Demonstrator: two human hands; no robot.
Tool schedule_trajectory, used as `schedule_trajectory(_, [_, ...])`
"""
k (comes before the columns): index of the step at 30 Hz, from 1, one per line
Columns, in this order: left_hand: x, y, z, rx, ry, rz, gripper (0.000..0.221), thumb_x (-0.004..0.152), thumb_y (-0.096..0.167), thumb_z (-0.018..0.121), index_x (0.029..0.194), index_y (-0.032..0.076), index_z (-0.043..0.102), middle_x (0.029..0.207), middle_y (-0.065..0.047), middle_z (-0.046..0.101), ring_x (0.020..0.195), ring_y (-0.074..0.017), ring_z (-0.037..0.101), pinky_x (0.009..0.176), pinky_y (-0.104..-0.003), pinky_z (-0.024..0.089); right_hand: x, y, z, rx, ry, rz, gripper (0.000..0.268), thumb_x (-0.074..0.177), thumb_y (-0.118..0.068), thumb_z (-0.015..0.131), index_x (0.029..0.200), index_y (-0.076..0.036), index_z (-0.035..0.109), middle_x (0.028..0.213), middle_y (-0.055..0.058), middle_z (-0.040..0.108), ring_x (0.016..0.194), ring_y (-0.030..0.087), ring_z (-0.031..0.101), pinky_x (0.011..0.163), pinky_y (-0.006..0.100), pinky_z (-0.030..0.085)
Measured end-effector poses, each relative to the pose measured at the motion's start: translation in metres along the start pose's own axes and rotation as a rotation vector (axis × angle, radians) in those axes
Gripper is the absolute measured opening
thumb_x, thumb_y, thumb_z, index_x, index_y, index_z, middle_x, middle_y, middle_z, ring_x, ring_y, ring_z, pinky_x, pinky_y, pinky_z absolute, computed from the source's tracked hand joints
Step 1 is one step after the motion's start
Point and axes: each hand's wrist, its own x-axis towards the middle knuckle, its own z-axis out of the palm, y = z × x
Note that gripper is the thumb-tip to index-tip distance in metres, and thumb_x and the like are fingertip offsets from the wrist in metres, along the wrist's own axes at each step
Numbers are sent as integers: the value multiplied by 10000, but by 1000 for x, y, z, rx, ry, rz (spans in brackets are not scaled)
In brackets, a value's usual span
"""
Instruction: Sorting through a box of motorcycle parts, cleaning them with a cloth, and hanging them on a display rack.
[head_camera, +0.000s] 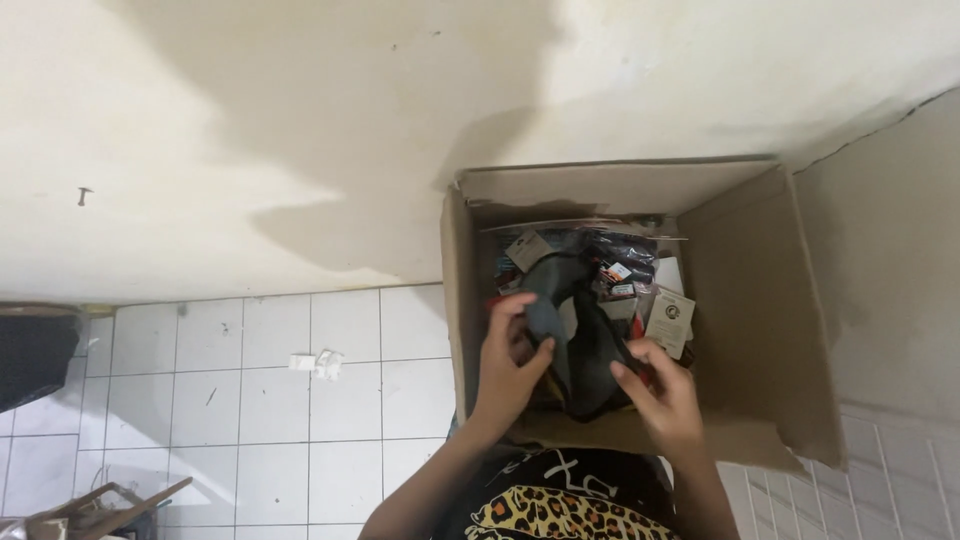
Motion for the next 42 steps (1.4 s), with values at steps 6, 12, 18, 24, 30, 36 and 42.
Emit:
schedule_trajectory(6, [1, 2, 4, 388, 91, 273, 584, 772, -17, 654, 1322, 42, 464, 1244, -150, 574, 1058, -269, 610, 946, -358, 496, 2, 6, -9, 98, 10, -490, 224, 651, 2, 676, 603, -106, 486, 1564, 204, 375, 1443, 346, 402, 1160, 501, 380])
schedule_trajectory(12, [3, -18, 11, 380, -128, 363, 604, 705, -167, 512, 1268, 20, 396, 1302, -205, 482, 1171, -353, 538, 1018, -409, 448, 11, 18, -4, 144, -96, -571, 134, 930, -136, 526, 917, -87, 650, 1038, 87, 677, 1150, 300, 608, 1051, 479, 476])
schedule_trajectory(18, [3, -24, 10, 418, -205, 590, 689, 698, -209, 494, 1240, 133, 241, 1363, -203, 413, 1338, -359, 390, 1063, -475, 415, 14, 16, 3, -67, 51, -252, 345, 797, 46, 738, 1093, -78, 611, 1106, 94, 680, 988, 187, 677, 931, 331, 585])
schedule_trajectory(24, [3, -23, 8, -20, -222, 248, 686, 771, -97, 621, 1259, 120, 190, 1349, -137, 312, 1284, -345, 562, 983, -463, 565, 9, 12, 5, -97, 42, -136, 484, 764, 96, 717, 1217, -46, 624, 1111, 85, 715, 1021, 189, 681, 976, 331, 520])
schedule_trajectory(30, [5, -16, 10, -95, -193, 265, 632, 815, -171, 630, 1231, 112, 246, 1320, -124, 359, 1240, -323, 588, 1007, -383, 594, 9, 9, 8, -146, 37, -188, 474, 758, 54, 744, 1210, -51, 647, 1120, 86, 734, 993, 188, 704, 957, 334, 557])
schedule_trajectory(36, [2, -20, 13, 35, -272, 304, 603, 800, -202, 555, 1224, 67, 222, 1297, -177, 402, 1222, -378, 629, 1101, -464, 554, 12, 23, 7, -214, 128, -342, 429, 750, 55, 774, 1156, -18, 656, 1095, 111, 731, 954, 193, 705, 901, 311, 590])
schedule_trajectory(42, [4, -13, 15, 45, -307, 361, 565, 799, -204, 531, 1231, 52, 271, 1292, -180, 434, 1225, -318, 584, 1151, -435, 507, 15, 13, 11, -394, 95, -270, 290, 835, -88, 731, 1125, -71, 718, 1184, 80, 575, 1129, 240, 559, 981, 380, 486])
